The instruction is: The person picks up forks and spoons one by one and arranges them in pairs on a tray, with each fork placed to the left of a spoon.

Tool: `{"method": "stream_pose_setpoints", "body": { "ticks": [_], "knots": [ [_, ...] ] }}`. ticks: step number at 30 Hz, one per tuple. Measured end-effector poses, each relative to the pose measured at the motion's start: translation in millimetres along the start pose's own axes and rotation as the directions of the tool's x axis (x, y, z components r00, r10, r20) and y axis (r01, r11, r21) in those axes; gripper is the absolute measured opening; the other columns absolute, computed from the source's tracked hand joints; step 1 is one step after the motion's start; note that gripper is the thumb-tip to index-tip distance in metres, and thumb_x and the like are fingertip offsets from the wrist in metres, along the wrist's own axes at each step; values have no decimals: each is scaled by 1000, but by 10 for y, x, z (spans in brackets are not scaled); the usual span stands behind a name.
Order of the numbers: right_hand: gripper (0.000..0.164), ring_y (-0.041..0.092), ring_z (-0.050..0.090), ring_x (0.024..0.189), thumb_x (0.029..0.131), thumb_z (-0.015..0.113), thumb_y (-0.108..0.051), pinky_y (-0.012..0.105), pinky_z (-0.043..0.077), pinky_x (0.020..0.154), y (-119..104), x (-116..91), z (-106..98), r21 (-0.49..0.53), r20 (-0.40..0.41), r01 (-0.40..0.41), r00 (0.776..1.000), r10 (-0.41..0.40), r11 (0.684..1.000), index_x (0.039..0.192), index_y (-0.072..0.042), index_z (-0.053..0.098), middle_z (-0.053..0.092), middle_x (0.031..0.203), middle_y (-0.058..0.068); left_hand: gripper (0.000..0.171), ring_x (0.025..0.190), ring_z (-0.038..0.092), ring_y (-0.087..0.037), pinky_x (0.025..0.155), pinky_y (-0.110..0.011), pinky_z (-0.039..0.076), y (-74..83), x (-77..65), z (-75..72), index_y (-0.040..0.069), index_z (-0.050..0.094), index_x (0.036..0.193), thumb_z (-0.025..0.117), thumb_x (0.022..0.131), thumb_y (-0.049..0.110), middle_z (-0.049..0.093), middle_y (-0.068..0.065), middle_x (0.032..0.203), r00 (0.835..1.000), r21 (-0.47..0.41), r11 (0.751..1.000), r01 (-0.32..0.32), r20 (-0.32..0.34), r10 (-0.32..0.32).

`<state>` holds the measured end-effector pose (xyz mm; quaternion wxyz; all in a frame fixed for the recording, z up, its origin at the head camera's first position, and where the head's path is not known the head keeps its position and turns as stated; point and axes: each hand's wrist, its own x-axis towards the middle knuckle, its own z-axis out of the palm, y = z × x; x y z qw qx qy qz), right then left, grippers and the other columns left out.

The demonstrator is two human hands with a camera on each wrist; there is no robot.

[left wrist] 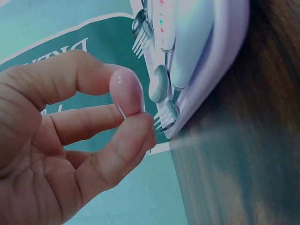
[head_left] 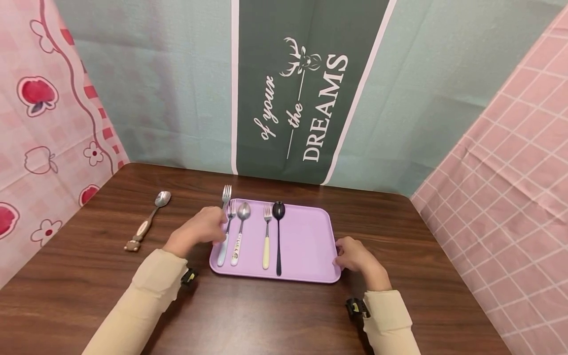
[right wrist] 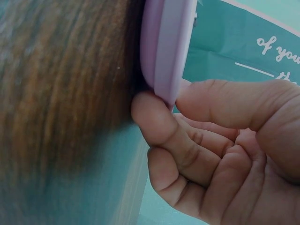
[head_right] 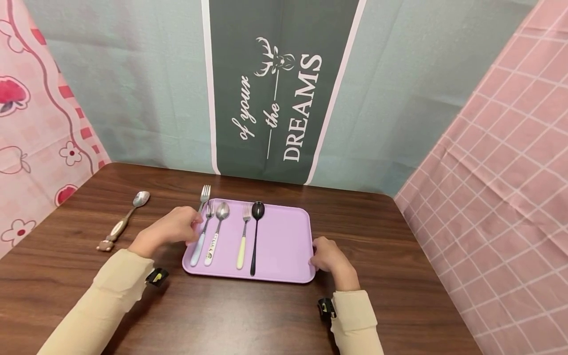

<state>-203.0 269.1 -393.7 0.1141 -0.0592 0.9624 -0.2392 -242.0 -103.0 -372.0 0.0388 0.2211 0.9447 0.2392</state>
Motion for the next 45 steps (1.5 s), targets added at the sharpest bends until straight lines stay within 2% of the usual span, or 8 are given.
{"method": "stream_pose_setpoints", "body": {
  "ticks": [9,15,22,29,34,39,42,45],
  "knots": [
    [41,17,57,56,70,67,4,31,46,53,5,-5,-5,-6,-7,-2,1000,2,1000,108,13,57,59,64,5,15,49,43,-13,44,-25,33,80,57,22,11,52,48,60,55,1,45,4,45,1000,18,1000,16,-5,-16],
    [40,18,56,57,71,67,4,31,45,54,1,-16,-7,-5,1,0,1000,0,1000,108,13,57,58,64,5,23,48,37,-11,43,-24,29,170,78,75,13,42,47,59,55,1,36,6,45,999,3,999,34,-10,-34],
    [40,18,56,57,71,67,4,32,46,54,1,-23,-8,-7,1,-19,1000,19,1000,109,13,56,58,65,6,25,50,38,-12,44,-25,31,303,110,126,12,43,49,63,58,2,36,6,47,1000,-5,1000,5,3,-5],
    [40,18,57,57,70,67,4,31,45,53,5,-20,-3,-2,-3,-3,1000,3,1000,107,13,57,58,65,6,32,50,31,-11,45,-25,26,399,149,209,14,36,52,63,60,0,29,6,51,1000,-40,999,-28,-12,28],
    [39,18,56,56,70,67,3,31,45,53,0,-22,-4,-7,-9,4,1000,-4,1000,107,13,57,57,64,5,21,53,40,-13,48,-26,33,479,172,261,11,47,54,66,59,2,39,4,50,999,-61,998,-25,-21,24],
    [39,18,57,56,70,68,3,31,45,53,-1,-24,-3,-3,-13,2,1000,-2,1000,107,13,57,58,64,5,10,57,45,-16,51,-27,38,557,215,348,3,62,67,67,59,3,47,3,53,1000,-59,998,-14,-24,13],
    [40,18,58,56,71,68,3,32,47,54,-2,-14,-4,-3,-14,0,1000,0,1000,107,14,57,59,65,6,10,57,45,-16,50,-27,38,583,239,416,3,62,67,67,58,3,47,3,52,999,-53,998,-23,-34,21],
    [40,18,58,57,71,69,3,32,48,55,-7,-7,-3,-1,-11,-2,1000,2,1000,108,14,57,59,67,7,15,59,43,-16,51,-28,36,603,257,469,8,53,56,67,58,3,43,3,53,998,-42,998,-45,-47,43]
  ]
}}
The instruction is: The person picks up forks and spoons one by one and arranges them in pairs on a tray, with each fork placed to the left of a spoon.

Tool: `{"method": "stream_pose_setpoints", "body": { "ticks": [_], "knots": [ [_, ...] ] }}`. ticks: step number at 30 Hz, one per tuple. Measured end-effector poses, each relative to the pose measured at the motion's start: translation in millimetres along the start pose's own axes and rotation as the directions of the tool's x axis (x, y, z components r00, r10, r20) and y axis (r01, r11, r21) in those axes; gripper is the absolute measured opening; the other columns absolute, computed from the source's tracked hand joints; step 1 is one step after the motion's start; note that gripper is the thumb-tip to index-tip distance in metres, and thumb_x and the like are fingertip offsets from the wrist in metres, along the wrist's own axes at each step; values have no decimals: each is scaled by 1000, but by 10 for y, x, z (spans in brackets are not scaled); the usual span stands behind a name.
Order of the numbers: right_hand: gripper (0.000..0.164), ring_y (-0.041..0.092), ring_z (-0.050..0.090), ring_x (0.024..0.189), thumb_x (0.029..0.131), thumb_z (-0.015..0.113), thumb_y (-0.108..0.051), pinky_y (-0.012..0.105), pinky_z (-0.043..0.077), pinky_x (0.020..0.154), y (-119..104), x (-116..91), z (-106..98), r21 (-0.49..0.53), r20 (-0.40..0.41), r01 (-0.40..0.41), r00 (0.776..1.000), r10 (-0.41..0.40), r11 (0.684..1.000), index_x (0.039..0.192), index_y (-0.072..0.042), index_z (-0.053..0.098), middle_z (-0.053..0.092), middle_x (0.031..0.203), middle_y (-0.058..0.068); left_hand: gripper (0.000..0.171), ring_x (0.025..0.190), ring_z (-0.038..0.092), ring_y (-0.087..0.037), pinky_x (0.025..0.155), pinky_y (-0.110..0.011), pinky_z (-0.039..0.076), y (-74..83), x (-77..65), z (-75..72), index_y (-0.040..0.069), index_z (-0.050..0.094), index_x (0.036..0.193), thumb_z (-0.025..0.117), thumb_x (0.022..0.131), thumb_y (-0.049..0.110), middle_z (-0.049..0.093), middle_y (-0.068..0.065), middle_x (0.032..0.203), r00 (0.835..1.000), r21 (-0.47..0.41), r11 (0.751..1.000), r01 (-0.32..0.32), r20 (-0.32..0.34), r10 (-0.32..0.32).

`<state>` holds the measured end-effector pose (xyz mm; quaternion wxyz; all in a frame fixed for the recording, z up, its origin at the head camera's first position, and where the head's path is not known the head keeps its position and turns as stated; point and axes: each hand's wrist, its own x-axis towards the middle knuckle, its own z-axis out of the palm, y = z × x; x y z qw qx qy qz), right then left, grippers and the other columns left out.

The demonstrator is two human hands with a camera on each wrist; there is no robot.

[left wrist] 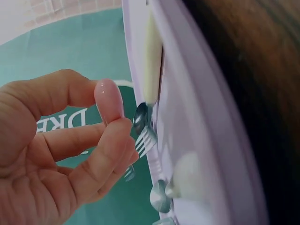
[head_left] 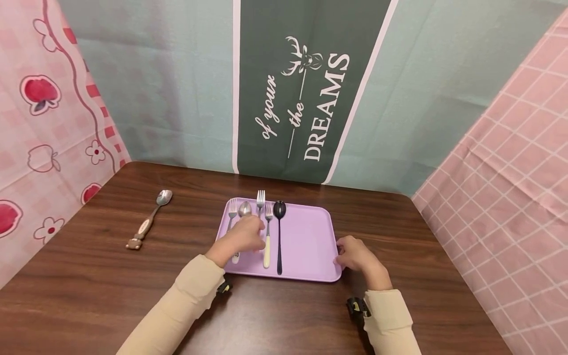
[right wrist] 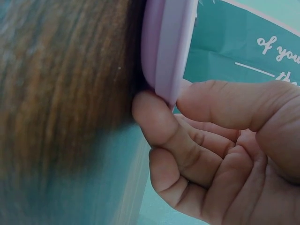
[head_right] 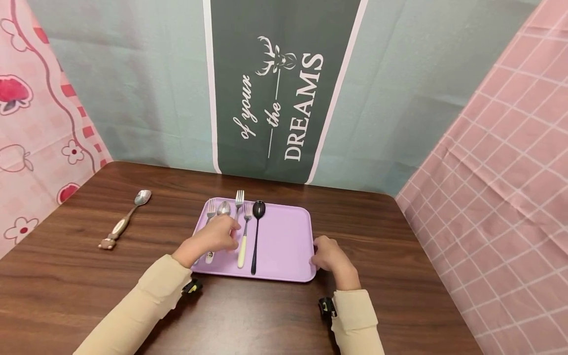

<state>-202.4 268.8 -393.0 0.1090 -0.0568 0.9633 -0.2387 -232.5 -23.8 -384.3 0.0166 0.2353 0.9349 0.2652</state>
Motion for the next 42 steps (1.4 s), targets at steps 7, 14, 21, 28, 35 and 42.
{"method": "stream_pose_setpoints", "body": {
  "ticks": [7,14,21,28,35,42],
  "knots": [
    [39,19,61,53,69,67,6,30,48,52,-1,3,25,34,1,9,1000,-9,999,106,15,57,61,63,6,22,63,45,-18,59,-30,39,65,33,77,12,49,52,69,57,5,43,3,53,998,22,998,-63,-21,64],
    [39,19,60,55,70,68,5,31,48,54,2,3,38,22,0,-1,1000,1,1000,107,15,57,60,65,7,22,65,44,-16,60,-28,37,182,86,165,12,50,51,70,57,5,42,4,52,996,2,996,-86,-3,86],
    [41,19,59,56,71,68,5,32,48,54,-3,24,53,14,10,-26,1000,26,1000,109,14,56,59,65,7,20,78,54,-24,72,-32,45,305,131,253,0,68,77,72,59,7,60,-5,69,998,-19,997,-69,6,70],
    [40,18,58,57,71,68,4,32,47,54,-7,27,60,12,8,-14,1000,14,1000,108,14,56,59,66,6,14,77,49,-23,69,-31,42,392,187,347,3,62,66,71,57,7,57,-6,69,998,3,998,-68,12,67],
    [39,18,58,55,70,67,5,31,47,53,-25,20,55,23,2,4,1000,-4,1000,106,14,57,59,63,6,23,83,50,-22,71,-30,44,496,244,431,0,67,79,72,58,6,60,-5,81,999,-10,1000,-19,38,19],
    [39,18,58,56,70,68,4,32,47,54,-14,5,18,-2,-2,2,1000,-2,1000,106,14,57,59,65,6,28,83,50,-19,72,-27,44,593,351,542,0,66,83,73,57,5,58,-4,83,998,-11,1000,11,64,-10]
  ]
}}
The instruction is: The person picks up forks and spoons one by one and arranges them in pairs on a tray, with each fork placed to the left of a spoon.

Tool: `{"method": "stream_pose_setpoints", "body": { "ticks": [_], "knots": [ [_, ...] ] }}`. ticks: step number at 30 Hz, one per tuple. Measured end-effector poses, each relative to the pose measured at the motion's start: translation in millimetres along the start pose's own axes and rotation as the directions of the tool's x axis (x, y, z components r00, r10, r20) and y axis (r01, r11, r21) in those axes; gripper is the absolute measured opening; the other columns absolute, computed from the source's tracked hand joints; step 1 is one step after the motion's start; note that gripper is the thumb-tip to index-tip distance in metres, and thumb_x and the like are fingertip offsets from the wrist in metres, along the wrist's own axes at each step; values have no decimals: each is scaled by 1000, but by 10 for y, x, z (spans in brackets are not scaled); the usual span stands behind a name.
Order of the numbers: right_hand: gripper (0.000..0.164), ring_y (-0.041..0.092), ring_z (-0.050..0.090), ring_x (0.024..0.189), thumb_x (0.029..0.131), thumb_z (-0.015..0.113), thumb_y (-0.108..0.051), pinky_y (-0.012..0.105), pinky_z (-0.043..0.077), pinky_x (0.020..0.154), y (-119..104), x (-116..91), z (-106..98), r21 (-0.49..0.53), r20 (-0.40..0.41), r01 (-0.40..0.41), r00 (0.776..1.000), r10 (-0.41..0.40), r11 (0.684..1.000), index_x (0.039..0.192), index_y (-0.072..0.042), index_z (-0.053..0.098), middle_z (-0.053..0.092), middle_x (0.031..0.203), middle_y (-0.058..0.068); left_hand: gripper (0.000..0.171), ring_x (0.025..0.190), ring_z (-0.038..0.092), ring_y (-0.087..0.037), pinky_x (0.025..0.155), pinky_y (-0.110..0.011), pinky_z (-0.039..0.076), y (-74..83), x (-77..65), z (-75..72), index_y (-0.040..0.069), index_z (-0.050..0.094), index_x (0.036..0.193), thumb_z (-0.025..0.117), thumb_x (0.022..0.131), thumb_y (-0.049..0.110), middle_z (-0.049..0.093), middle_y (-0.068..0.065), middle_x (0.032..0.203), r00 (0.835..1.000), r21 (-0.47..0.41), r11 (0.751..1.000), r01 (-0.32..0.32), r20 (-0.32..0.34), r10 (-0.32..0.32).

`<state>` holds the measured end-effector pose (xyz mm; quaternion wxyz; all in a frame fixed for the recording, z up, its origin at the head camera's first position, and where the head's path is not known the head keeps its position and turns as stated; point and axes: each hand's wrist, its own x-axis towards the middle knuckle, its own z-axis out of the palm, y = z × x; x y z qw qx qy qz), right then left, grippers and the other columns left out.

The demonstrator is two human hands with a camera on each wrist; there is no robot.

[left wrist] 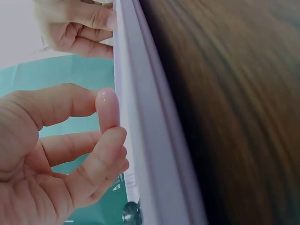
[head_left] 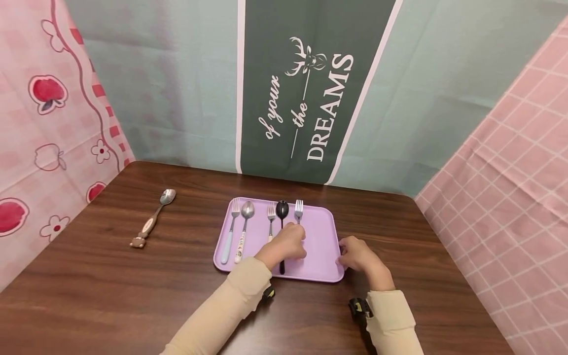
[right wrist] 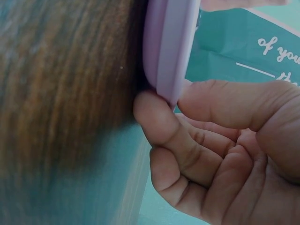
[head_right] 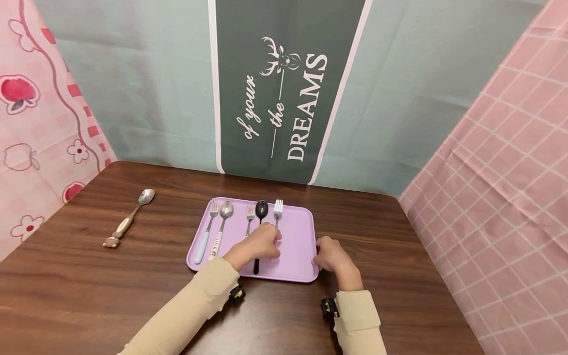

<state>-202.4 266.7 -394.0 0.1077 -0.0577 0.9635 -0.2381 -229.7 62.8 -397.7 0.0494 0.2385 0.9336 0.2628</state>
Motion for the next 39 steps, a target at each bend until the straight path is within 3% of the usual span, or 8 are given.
{"method": "stream_pose_setpoints", "body": {
  "ticks": [11,17,27,39],
  "knots": [
    [39,18,58,55,69,68,4,31,47,54,14,-7,-7,0,-6,21,1000,-21,1000,105,15,57,60,65,6,20,76,46,-17,65,-25,42,89,50,80,6,57,68,73,57,4,50,0,70,999,22,1000,11,42,-12],
    [34,17,58,54,69,68,4,31,47,53,32,-15,-2,-2,-7,11,1000,-11,1000,101,12,59,60,63,5,22,71,44,-16,59,-25,39,154,54,137,8,52,61,73,58,5,48,0,65,998,43,999,-20,60,18],
    [32,17,58,54,68,68,5,30,47,53,30,12,2,-9,-17,17,1000,-17,1000,99,10,60,60,63,5,21,68,48,-19,58,-27,43,242,5,167,6,54,62,75,63,6,47,-5,72,998,86,995,-48,52,43],
    [31,17,59,54,68,66,5,30,47,52,35,10,6,1,-9,18,1000,-18,1000,97,10,60,60,63,5,23,70,47,-18,57,-25,43,247,4,178,6,56,60,79,59,8,46,-7,76,998,109,994,-27,64,21]
  ]
}}
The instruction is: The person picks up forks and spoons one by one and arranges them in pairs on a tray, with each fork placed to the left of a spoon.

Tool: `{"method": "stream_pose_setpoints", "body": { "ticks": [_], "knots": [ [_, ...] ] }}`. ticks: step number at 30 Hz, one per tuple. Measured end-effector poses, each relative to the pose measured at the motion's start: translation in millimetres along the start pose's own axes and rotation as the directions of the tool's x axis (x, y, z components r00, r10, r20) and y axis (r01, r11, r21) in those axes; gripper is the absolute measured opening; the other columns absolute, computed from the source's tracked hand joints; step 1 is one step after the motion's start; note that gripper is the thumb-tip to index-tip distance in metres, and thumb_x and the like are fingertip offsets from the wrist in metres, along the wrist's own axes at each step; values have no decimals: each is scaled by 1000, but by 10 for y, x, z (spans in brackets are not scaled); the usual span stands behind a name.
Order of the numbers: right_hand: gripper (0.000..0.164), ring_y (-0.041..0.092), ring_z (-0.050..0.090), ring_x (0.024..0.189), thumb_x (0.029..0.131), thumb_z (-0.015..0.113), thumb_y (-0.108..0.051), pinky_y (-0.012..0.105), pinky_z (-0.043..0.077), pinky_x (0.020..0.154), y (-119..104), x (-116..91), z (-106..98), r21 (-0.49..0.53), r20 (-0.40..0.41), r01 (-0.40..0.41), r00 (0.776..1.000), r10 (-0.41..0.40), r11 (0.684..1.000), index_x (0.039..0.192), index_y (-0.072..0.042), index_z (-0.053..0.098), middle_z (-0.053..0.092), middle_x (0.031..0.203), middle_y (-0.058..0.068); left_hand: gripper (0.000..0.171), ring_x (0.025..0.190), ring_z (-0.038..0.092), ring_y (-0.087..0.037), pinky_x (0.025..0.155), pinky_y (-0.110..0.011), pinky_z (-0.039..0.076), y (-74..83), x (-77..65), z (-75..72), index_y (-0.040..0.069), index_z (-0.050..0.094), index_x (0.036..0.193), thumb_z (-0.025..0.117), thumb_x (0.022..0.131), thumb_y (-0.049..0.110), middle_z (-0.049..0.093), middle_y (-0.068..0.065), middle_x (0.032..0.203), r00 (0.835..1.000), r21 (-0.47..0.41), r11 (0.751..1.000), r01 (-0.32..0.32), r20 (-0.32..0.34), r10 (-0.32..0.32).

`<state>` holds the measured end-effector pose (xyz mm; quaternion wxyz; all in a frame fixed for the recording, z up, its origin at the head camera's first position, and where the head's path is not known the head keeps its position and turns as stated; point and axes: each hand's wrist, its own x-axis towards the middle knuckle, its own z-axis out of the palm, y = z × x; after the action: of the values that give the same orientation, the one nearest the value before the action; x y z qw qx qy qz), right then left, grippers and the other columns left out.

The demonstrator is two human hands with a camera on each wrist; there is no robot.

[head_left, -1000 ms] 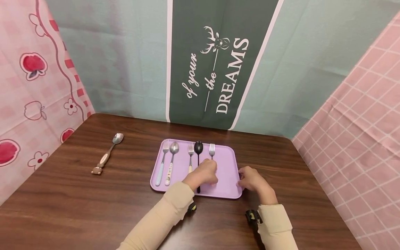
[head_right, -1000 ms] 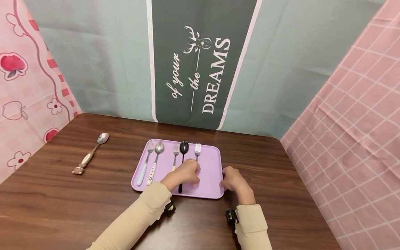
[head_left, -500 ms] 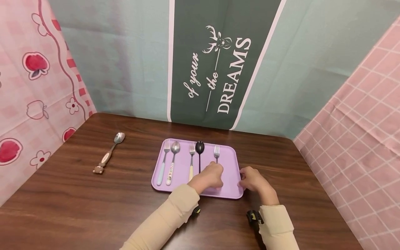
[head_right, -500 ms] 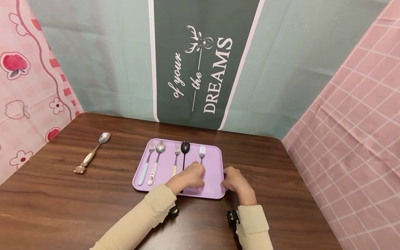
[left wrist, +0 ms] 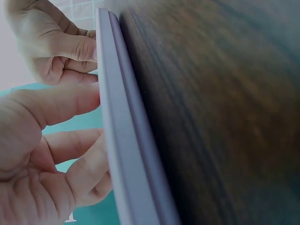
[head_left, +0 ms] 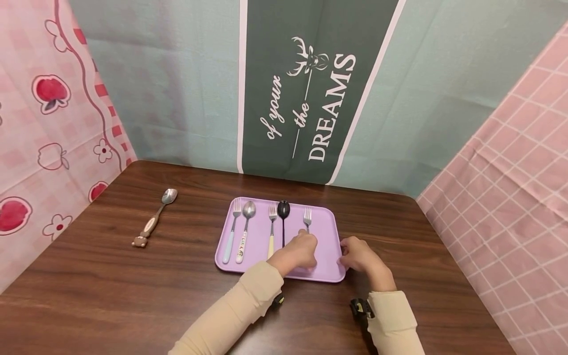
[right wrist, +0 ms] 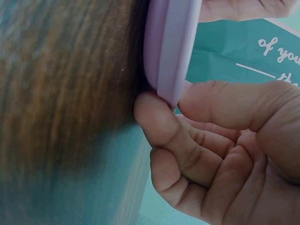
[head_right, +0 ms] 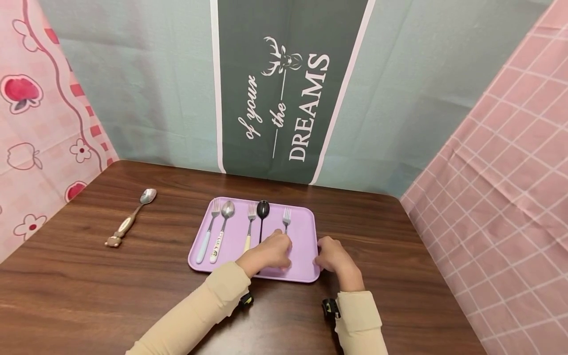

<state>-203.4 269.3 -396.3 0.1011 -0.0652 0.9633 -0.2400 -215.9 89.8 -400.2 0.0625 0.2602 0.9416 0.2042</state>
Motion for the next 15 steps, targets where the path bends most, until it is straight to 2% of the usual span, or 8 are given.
{"method": "stream_pose_setpoints", "body": {
  "ticks": [7,15],
  "knots": [
    [32,18,59,55,67,66,5,31,47,52,-17,2,2,13,6,4,1000,-4,1000,98,11,60,61,64,6,25,73,44,-16,57,-23,42,-30,-12,-16,9,54,56,78,58,9,46,-2,69,1000,9,1000,-21,7,21],
    [31,18,59,54,68,66,6,31,48,52,-11,-3,2,14,0,2,1000,-2,1000,97,11,60,60,63,6,22,73,43,-15,56,-22,41,-30,0,-17,9,55,57,77,57,7,47,-2,71,1000,-2,1000,-24,15,24]
  ]
}}
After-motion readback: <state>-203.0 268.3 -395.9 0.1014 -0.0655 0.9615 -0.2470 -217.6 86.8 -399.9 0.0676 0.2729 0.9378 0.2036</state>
